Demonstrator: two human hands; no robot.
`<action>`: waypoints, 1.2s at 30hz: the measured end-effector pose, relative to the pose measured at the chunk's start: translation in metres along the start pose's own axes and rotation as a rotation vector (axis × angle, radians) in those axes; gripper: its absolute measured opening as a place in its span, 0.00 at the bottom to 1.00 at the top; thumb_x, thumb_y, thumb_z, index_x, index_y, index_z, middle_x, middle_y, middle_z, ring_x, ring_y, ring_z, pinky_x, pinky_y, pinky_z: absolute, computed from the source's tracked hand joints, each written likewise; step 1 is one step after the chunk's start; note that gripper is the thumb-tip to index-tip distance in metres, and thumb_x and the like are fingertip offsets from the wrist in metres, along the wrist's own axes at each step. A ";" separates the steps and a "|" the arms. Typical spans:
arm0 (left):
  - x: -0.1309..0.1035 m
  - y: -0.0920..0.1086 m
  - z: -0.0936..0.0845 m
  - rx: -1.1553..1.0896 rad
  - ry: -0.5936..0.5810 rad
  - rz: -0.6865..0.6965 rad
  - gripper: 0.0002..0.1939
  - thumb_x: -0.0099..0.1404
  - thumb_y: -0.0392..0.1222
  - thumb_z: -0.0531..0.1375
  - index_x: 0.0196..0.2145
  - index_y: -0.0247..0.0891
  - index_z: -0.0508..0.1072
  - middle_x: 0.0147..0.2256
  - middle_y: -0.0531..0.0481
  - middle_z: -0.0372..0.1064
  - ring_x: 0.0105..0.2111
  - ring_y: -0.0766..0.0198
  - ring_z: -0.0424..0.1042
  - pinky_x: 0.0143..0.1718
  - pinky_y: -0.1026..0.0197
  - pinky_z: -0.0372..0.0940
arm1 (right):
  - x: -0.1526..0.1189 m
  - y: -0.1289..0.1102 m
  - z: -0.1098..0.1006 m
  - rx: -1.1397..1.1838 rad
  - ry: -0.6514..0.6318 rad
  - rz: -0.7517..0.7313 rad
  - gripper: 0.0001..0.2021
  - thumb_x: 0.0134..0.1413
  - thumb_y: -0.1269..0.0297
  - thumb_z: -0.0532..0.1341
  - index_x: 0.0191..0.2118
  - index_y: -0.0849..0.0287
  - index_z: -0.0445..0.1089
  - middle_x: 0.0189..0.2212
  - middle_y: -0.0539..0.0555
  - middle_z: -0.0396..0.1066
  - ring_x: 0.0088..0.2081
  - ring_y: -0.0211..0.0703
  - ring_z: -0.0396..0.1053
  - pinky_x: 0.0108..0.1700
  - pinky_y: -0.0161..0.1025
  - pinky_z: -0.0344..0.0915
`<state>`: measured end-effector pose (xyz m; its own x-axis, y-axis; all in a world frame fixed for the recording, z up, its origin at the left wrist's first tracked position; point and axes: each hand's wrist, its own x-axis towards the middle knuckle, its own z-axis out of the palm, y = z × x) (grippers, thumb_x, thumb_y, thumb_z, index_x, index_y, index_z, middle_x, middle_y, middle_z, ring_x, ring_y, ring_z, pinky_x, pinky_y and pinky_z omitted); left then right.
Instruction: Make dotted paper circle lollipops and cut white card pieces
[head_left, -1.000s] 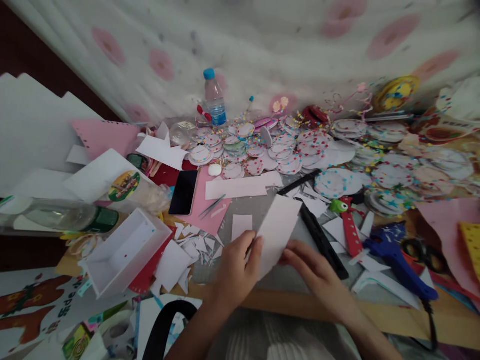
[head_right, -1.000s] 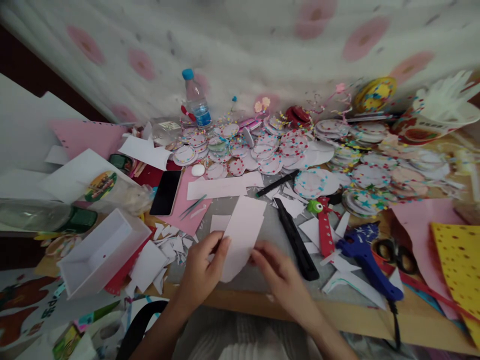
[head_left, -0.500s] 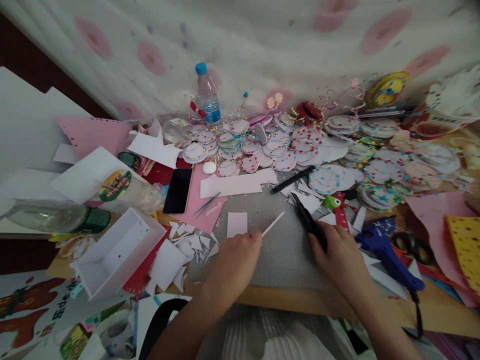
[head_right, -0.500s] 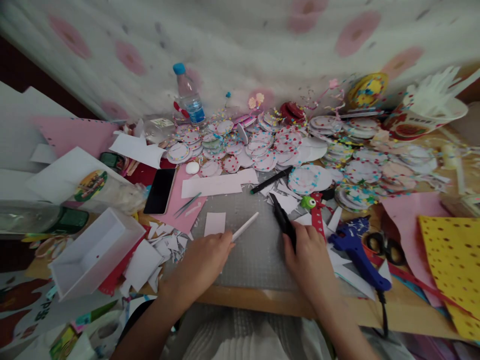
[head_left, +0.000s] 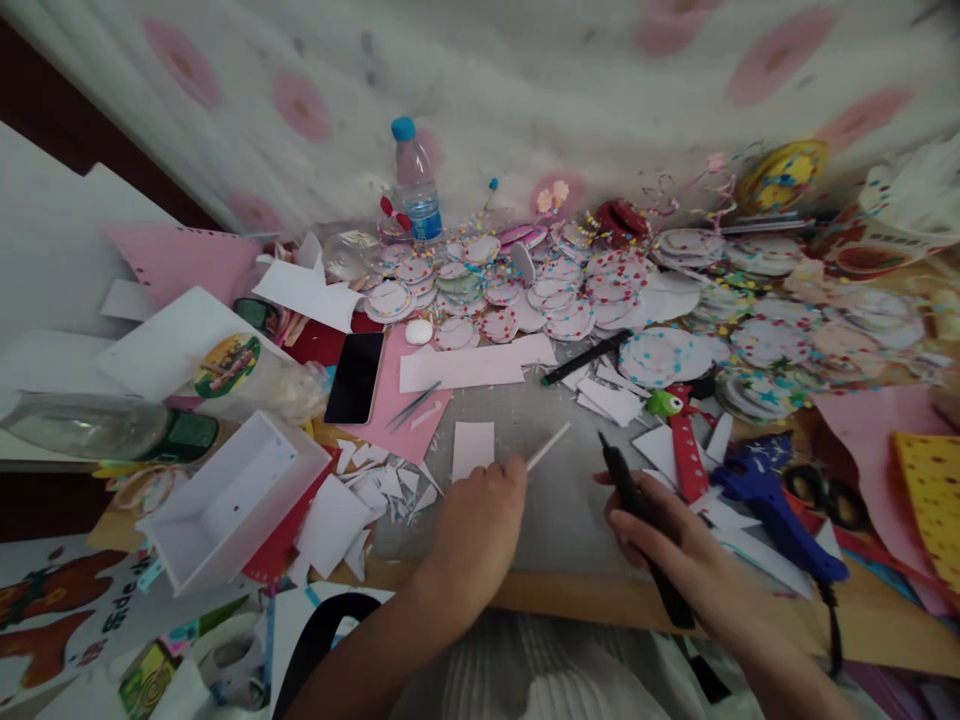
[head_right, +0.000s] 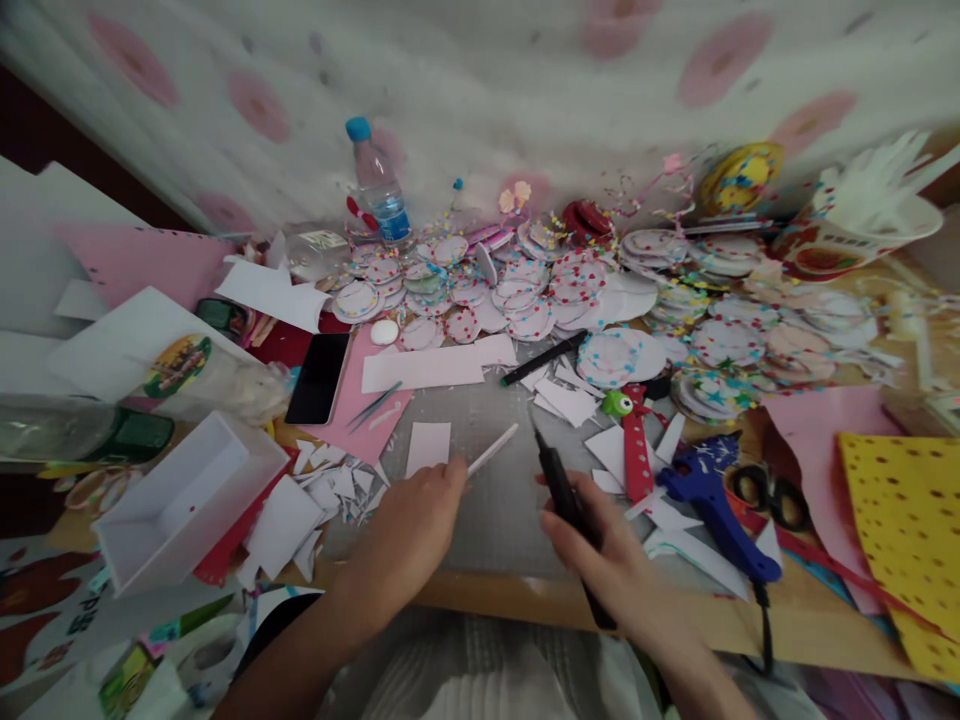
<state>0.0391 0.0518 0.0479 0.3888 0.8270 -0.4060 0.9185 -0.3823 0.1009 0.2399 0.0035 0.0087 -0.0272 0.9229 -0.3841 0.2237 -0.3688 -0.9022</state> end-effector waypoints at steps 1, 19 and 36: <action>0.000 0.001 0.000 -0.001 -0.003 -0.001 0.11 0.68 0.28 0.48 0.44 0.35 0.65 0.34 0.43 0.73 0.35 0.54 0.76 0.32 0.58 0.70 | -0.001 -0.002 0.004 -0.066 -0.004 -0.029 0.17 0.56 0.52 0.59 0.49 0.51 0.63 0.29 0.48 0.68 0.28 0.43 0.65 0.30 0.37 0.63; 0.000 0.001 -0.001 -0.025 -0.014 0.002 0.11 0.67 0.26 0.46 0.42 0.35 0.64 0.35 0.44 0.72 0.36 0.55 0.75 0.33 0.57 0.71 | -0.005 -0.009 0.014 -0.597 -0.191 -0.154 0.21 0.66 0.56 0.42 0.62 0.53 0.46 0.42 0.59 0.74 0.41 0.53 0.75 0.37 0.43 0.67; 0.004 0.002 0.002 -0.051 -0.014 -0.012 0.14 0.66 0.24 0.44 0.42 0.34 0.64 0.33 0.44 0.71 0.34 0.53 0.75 0.31 0.52 0.73 | 0.003 0.011 0.024 -1.022 -0.069 -0.247 0.05 0.66 0.67 0.45 0.38 0.56 0.54 0.15 0.49 0.68 0.16 0.48 0.71 0.17 0.36 0.43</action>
<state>0.0425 0.0539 0.0447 0.3767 0.8255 -0.4202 0.9259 -0.3501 0.1421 0.2191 0.0001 -0.0070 -0.2324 0.9396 -0.2514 0.9184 0.1268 -0.3749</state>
